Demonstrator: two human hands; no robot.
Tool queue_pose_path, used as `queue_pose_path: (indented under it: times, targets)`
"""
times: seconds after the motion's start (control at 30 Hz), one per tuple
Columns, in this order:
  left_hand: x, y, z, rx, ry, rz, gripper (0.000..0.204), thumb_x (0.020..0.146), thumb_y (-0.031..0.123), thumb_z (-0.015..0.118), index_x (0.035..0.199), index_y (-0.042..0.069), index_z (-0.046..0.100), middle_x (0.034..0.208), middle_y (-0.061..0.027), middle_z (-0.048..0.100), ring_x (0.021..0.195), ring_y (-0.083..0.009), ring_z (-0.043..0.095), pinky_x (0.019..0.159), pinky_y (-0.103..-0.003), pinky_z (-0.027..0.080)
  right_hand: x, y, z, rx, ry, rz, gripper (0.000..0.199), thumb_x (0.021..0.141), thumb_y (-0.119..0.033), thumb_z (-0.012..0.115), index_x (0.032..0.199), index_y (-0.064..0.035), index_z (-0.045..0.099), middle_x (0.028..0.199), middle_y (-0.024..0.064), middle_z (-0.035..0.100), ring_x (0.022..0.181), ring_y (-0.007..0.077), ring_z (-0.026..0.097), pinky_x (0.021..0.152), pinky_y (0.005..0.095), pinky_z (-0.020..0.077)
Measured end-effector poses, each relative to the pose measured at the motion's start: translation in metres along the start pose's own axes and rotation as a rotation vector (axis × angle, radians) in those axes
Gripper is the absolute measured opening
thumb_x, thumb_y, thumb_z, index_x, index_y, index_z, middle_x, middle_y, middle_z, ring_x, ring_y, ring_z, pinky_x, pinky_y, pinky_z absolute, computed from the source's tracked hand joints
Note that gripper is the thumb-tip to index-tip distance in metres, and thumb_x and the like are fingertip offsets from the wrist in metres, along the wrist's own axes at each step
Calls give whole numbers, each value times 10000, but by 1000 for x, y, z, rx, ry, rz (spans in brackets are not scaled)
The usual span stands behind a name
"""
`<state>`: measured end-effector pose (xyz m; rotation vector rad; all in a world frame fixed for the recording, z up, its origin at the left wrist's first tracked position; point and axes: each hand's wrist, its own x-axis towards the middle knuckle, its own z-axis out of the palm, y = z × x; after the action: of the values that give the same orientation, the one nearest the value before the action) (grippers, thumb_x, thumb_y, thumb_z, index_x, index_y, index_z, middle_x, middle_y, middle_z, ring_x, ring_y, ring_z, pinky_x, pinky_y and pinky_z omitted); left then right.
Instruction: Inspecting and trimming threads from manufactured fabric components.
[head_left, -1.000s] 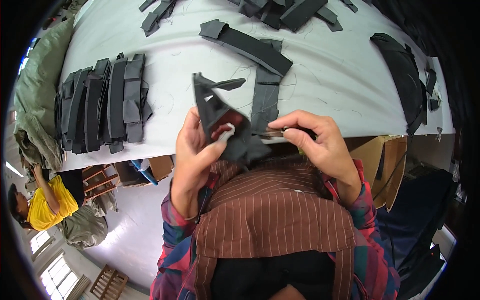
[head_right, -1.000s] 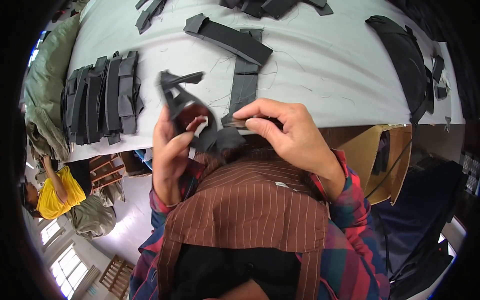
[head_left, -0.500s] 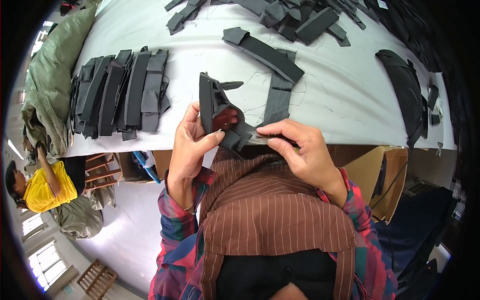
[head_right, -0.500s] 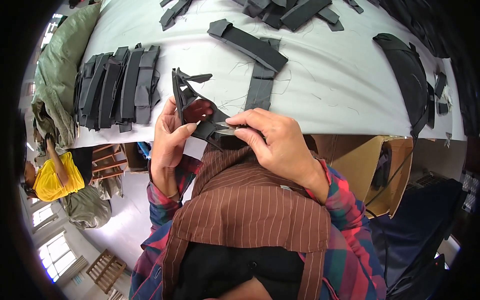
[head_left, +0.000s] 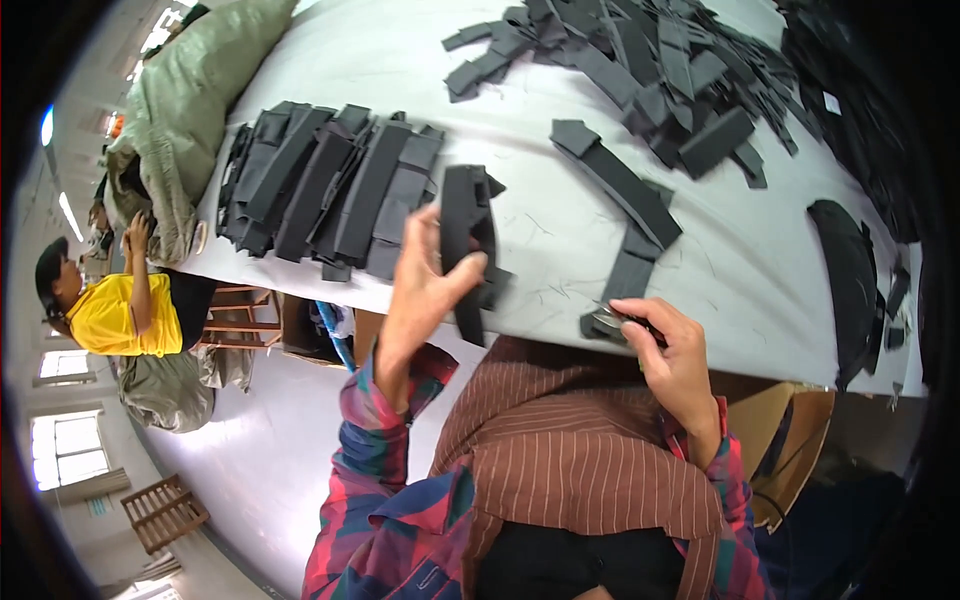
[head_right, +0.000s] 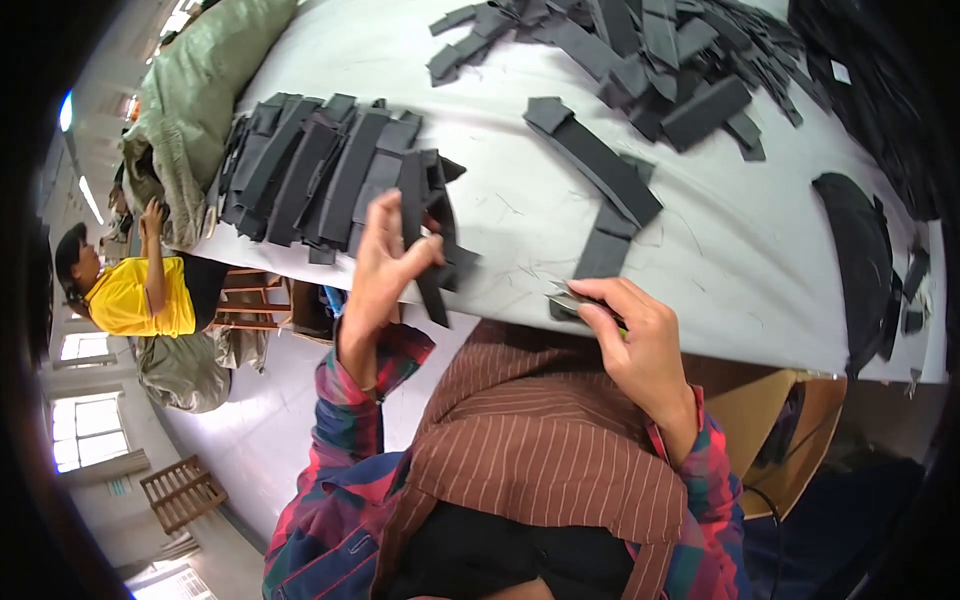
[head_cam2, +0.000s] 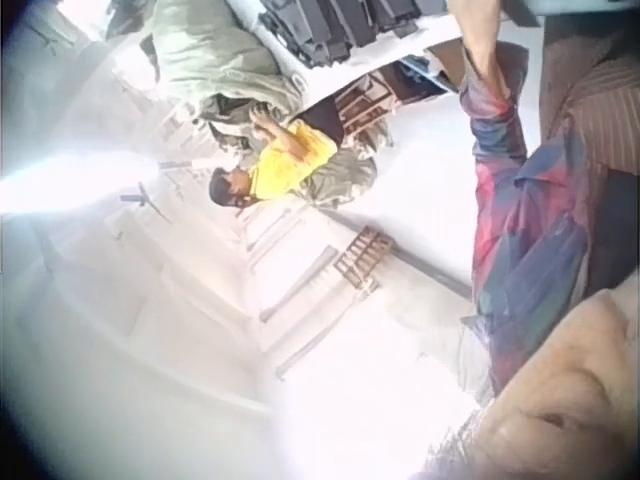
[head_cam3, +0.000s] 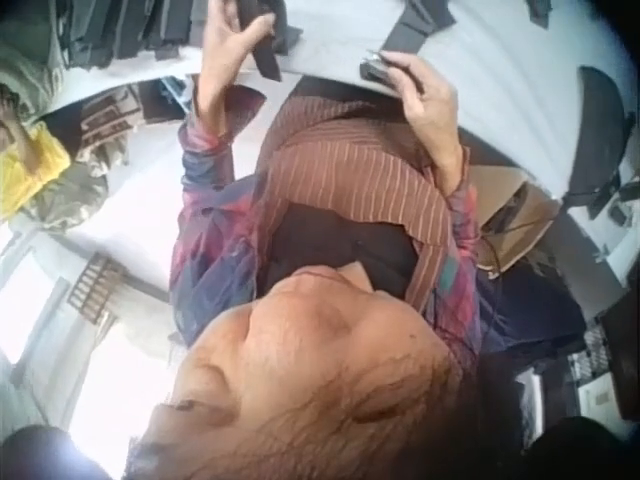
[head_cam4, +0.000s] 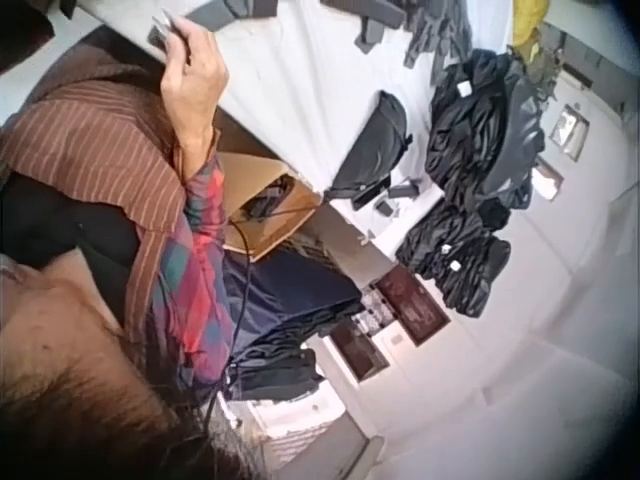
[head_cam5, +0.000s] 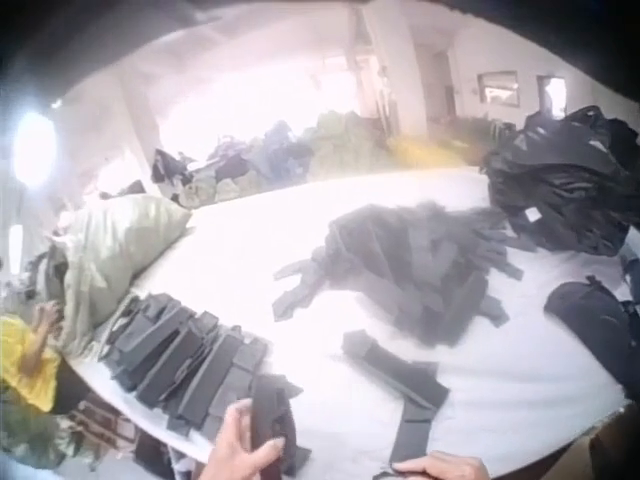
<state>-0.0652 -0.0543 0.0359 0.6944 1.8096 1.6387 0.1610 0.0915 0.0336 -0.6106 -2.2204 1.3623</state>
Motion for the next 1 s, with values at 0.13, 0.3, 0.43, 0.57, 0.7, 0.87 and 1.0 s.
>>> queue_pose_path:
  times: [0.13,0.3,0.43,0.57,0.7,0.87,1.0]
  targets:
    - [46,31,-61,638,296,369,570,762,-9,637,1291,38,430,1066,-118,550,981,-190,566,863,-309,464,-2,9,-10,-15,9,92,165,826,-7,599,984,-10,646,828,111,645,668,204,593,621,273,457]
    - [108,47,-201,1399,501,706,380,826,139,620,1202,109,573,1235,-136,518,1114,-313,512,923,-402,413,0,16,-10,0,56,79,167,826,-18,600,987,-9,645,837,122,648,690,224,609,633,280,462]
    - [131,-7,-260,1728,438,220,390,884,319,579,1237,155,565,1433,-62,395,1291,-331,363,962,-580,300,6,19,-10,15,60,75,184,843,-14,576,1014,17,640,839,84,658,730,117,582,676,234,453]
    - [117,30,-174,1762,524,534,329,864,254,605,1152,96,610,1356,-101,466,1230,-343,427,938,-549,343,9,28,-20,111,129,164,187,865,-34,567,1032,13,637,814,43,645,723,73,536,660,218,434]
    - [77,17,13,759,-76,489,212,822,23,624,1029,60,653,911,-62,638,747,-166,619,650,-266,497,6,44,-30,183,313,170,177,882,-80,589,1038,-16,645,690,-7,552,634,54,425,570,216,373]
    - [18,-45,148,855,-225,503,729,744,282,754,1291,-34,391,1086,-205,487,986,-321,519,776,-382,483,4,40,-36,216,326,181,182,891,-89,584,1046,-12,641,721,-7,585,655,59,460,591,220,394]
    - [20,-37,161,920,-283,457,619,763,278,737,1233,-32,481,1027,-186,509,914,-298,543,736,-368,480,-3,47,-41,225,330,210,175,898,-67,562,1045,-2,633,784,-30,578,726,36,472,653,189,391]
